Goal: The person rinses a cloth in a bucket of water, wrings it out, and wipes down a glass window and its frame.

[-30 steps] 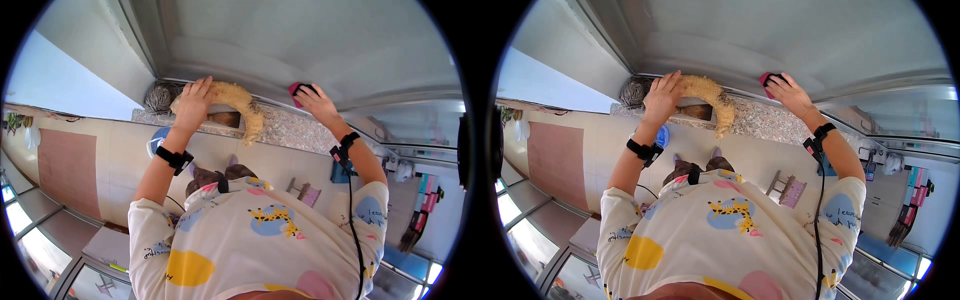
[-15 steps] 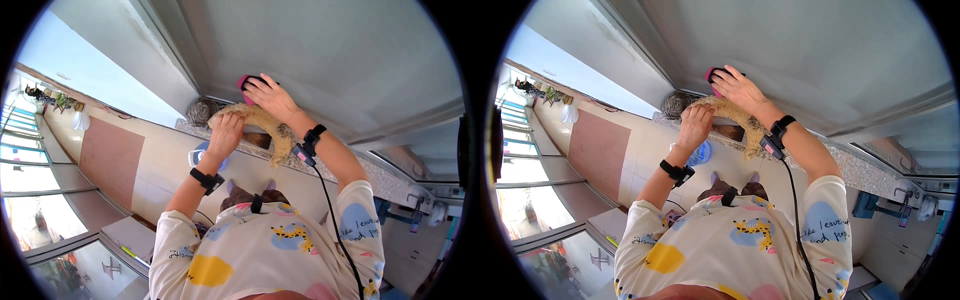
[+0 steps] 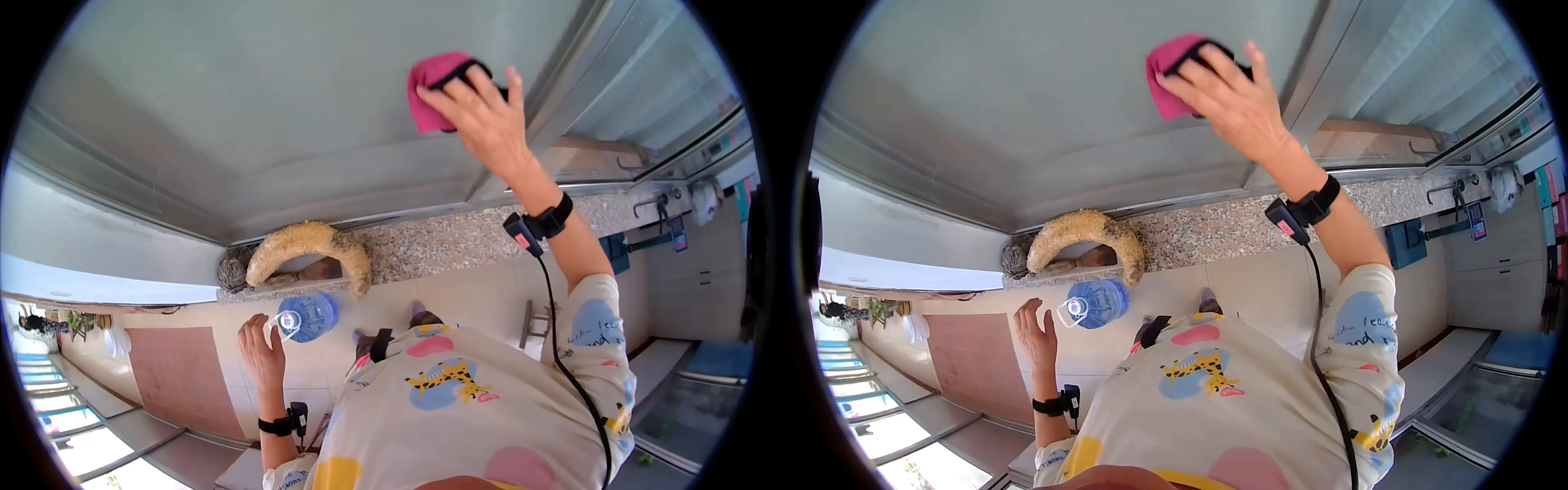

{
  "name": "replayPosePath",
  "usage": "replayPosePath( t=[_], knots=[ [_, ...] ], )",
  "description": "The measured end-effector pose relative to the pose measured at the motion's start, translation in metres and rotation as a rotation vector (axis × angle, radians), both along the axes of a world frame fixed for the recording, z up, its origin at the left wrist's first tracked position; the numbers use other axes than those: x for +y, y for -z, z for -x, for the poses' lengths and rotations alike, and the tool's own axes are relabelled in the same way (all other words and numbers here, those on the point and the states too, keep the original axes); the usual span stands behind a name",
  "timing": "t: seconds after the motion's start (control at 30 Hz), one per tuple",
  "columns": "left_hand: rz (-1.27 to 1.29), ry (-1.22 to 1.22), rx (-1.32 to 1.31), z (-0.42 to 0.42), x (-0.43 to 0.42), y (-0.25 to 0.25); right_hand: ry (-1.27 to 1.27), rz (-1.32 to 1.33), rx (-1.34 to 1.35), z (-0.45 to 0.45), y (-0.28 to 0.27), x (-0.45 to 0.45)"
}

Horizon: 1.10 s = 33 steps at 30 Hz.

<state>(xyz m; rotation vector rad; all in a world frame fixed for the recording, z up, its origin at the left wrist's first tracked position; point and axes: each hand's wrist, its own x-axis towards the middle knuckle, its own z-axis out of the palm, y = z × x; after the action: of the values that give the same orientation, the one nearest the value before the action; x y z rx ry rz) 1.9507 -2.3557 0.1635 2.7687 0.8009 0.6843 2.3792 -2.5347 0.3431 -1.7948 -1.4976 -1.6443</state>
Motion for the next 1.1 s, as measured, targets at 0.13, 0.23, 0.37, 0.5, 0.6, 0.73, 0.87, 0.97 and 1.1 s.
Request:
replayPosePath(
  t=[0.13,0.23,0.37,0.5,0.6,0.73,0.87,0.97,1.1],
  knots=[
    [-0.008,0.17,-0.01,-0.053,-0.03,-0.029,-0.109,-0.288,0.011,-0.019,-0.042,0.002],
    [0.049,0.21,0.048,-0.052,-0.052,-0.014,-0.102,-0.233,0.199,-0.008,0.034,0.004],
    [0.142,0.119,0.187,-0.019,-0.066,0.015,-0.006,0.061,0.33,0.004,0.187,-0.015],
    [0.205,0.084,0.247,0.001,-0.062,0.027,0.007,0.392,0.409,0.007,0.275,-0.058],
    [0.234,0.08,0.269,0.007,-0.052,0.028,-0.019,0.626,0.437,0.005,0.279,-0.09],
    [0.258,0.188,0.238,0.008,-0.035,0.045,-0.096,0.637,0.337,0.004,0.189,-0.121],
    [0.265,0.314,0.159,-0.017,-0.028,0.05,0.02,0.043,0.082,-0.012,0.021,-0.121],
    [0.324,0.521,0.052,-0.049,-0.04,0.026,0.074,-0.249,0.088,-0.025,-0.082,-0.106],
    [0.312,0.635,0.02,-0.084,-0.056,-0.007,-0.005,-0.339,0.149,-0.03,-0.036,-0.074]
  ],
)
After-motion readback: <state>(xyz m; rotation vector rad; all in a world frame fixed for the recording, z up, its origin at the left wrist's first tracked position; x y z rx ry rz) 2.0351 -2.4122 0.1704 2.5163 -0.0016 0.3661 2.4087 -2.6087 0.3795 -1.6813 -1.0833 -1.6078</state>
